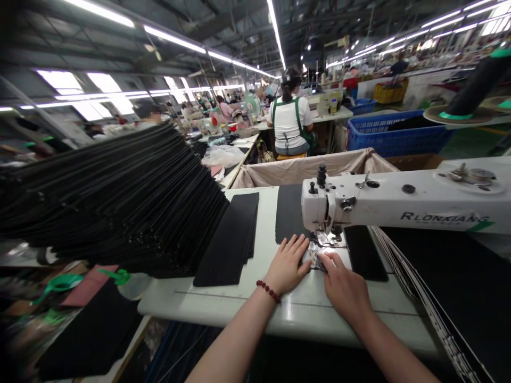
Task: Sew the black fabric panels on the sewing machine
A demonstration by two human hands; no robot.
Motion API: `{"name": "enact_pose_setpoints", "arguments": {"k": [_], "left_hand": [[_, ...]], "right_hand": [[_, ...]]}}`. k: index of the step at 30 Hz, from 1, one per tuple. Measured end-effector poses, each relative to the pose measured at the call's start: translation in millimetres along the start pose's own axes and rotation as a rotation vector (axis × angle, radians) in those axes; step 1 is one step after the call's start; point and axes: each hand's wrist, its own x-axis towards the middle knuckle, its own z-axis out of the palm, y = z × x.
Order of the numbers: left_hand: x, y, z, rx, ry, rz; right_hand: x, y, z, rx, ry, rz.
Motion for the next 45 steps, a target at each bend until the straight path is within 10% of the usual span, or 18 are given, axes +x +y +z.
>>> {"name": "enact_pose_setpoints", "arguments": {"k": [7,22,29,35,38,41,45], "left_hand": [[-17.5,21.8,-13.4,-0.019,0.025,-0.029],[-141.6,54.2,-24.7,-0.11,-0.176,-0.04],[-141.6,35.3,-102.8,-0.731,-0.18,-0.518],[-148.5,28.0,-113.5,-1.168,-0.178,-0.854],[-147.8,29.0,-130.2,-0.981,-0.175,-0.687],[-151.5,20.8,-167.0,-0.593,-0.189,-0.226],[-165.3,-21.8,-194.8,-0.23,-0.226,0.074]], "right_hand": [[0.6,-1.4,-3.4,0.031,0.003,-0.005],[-65.0,6.1,-54.1,0.789,-0.139,0.143],[-74.2,0.4,-81.7,0.933,-0.181,0.166],[-54.9,-8.9,-93.1,0.844,-0.087,-0.052],[-44.7,-10.6,-87.9,0.729,-0.162,-0.153],[-45.6,-8.3,-79.5,0.592,-0.266,-0.195],[-68.0,-4.9,-64.0,0.548,-0.353,-0.223]]}}
